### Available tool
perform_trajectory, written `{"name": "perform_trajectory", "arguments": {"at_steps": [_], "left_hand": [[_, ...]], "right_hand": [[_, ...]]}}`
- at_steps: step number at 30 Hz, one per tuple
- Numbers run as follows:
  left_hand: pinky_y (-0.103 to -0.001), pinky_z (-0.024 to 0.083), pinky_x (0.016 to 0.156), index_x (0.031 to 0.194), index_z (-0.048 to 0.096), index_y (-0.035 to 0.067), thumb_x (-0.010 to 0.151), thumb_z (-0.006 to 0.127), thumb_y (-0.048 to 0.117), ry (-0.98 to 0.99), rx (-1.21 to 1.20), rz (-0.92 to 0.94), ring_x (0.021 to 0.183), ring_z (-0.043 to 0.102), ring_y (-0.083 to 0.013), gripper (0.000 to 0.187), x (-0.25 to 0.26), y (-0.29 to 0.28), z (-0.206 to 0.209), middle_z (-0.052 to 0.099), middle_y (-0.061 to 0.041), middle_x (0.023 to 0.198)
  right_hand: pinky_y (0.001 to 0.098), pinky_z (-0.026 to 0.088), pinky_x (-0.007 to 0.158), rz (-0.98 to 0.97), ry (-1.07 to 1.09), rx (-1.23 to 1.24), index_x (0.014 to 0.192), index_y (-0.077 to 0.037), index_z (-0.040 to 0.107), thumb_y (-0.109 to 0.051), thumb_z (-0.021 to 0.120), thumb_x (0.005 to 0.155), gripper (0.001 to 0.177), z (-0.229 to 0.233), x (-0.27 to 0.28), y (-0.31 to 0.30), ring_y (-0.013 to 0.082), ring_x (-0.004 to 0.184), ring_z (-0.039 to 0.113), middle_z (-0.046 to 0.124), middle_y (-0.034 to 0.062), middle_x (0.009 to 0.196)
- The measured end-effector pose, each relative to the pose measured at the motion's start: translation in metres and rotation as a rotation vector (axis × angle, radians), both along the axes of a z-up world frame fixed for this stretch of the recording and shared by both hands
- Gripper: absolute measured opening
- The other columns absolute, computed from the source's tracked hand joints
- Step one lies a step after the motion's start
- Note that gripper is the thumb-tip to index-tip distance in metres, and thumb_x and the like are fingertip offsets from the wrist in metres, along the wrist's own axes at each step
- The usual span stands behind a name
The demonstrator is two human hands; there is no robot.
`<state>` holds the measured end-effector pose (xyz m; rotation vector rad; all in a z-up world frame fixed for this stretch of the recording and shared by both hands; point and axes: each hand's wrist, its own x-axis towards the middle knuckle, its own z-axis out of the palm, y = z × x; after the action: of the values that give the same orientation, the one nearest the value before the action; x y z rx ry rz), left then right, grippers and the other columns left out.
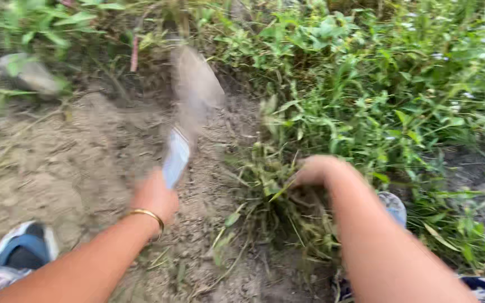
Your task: The person clears vegetation from a patch of soil using a metal tool and by hand, pulling up clumps of weeds and scraping the dirt.
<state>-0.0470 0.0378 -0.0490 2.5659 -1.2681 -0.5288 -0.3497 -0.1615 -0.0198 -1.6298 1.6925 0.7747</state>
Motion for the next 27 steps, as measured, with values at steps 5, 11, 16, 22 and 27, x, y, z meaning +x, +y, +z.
{"name": "perform_trajectory", "arguments": {"at_steps": [5, 11, 16, 22, 27], "left_hand": [[-0.048, 0.056, 0.096, 0.102, 0.074, 0.015, 0.080, 0.064, 0.015, 0.006, 0.338, -0.359, 0.106, 0.071, -0.0368, 0.024, 0.062, 0.007, 0.001, 0.075, -0.015, 0.107], [-0.052, 0.054, 0.084, 0.112, 0.062, 0.006, 0.083, 0.061, 0.012, 0.126, -0.470, 0.054, 0.095, 0.069, -0.0423, 0.030, 0.059, -0.040, 0.069, 0.071, -0.024, 0.102], [-0.045, 0.051, 0.102, 0.116, 0.064, 0.009, 0.074, 0.074, 0.010, 0.177, 0.289, -0.187, 0.112, 0.068, -0.0358, 0.043, -0.012, 0.030, 0.004, 0.068, -0.020, 0.120], [-0.046, 0.058, 0.088, 0.097, 0.071, 0.010, 0.081, 0.065, 0.019, 0.088, 0.186, -0.363, 0.093, 0.073, -0.0362, 0.020, 0.070, -0.002, 0.017, 0.076, -0.019, 0.099], [-0.046, 0.059, 0.076, 0.118, 0.060, 0.005, 0.084, 0.064, 0.011, 0.240, -0.476, 0.138, 0.084, 0.075, -0.0353, 0.035, 0.051, -0.067, 0.074, 0.073, -0.021, 0.099]], "right_hand": [[0.0408, 0.060, 0.076, -0.139, -0.096, 0.021, 0.120, -0.003, 0.078, -0.040, 0.073, 0.090, 0.048, 0.081, 0.007, -0.038, 0.0252, 0.087, 0.078, 0.083, 0.0150, 0.110], [0.0327, 0.061, 0.068, -0.193, -0.604, -0.343, 0.108, -0.007, 0.077, -0.020, 0.075, 0.087, 0.024, 0.046, 0.040, -0.030, 0.0161, 0.072, 0.075, 0.079, 0.0088, 0.089], [0.0326, 0.058, 0.066, -0.163, -0.616, -0.473, 0.101, -0.005, 0.078, -0.018, 0.081, 0.085, 0.021, 0.034, 0.052, -0.013, 0.0143, 0.070, 0.070, 0.077, 0.0077, 0.086], [0.0306, 0.058, 0.063, -0.248, -0.732, -0.474, 0.105, -0.006, 0.077, -0.021, 0.076, 0.087, 0.023, 0.016, 0.040, -0.027, 0.0126, 0.068, 0.070, 0.076, 0.0063, 0.087], [0.0306, 0.057, 0.061, -0.340, -0.680, -0.488, 0.106, -0.003, 0.075, -0.020, 0.071, 0.092, 0.023, 0.013, 0.018, -0.020, 0.0139, 0.069, 0.069, 0.076, 0.0066, 0.088]]}}
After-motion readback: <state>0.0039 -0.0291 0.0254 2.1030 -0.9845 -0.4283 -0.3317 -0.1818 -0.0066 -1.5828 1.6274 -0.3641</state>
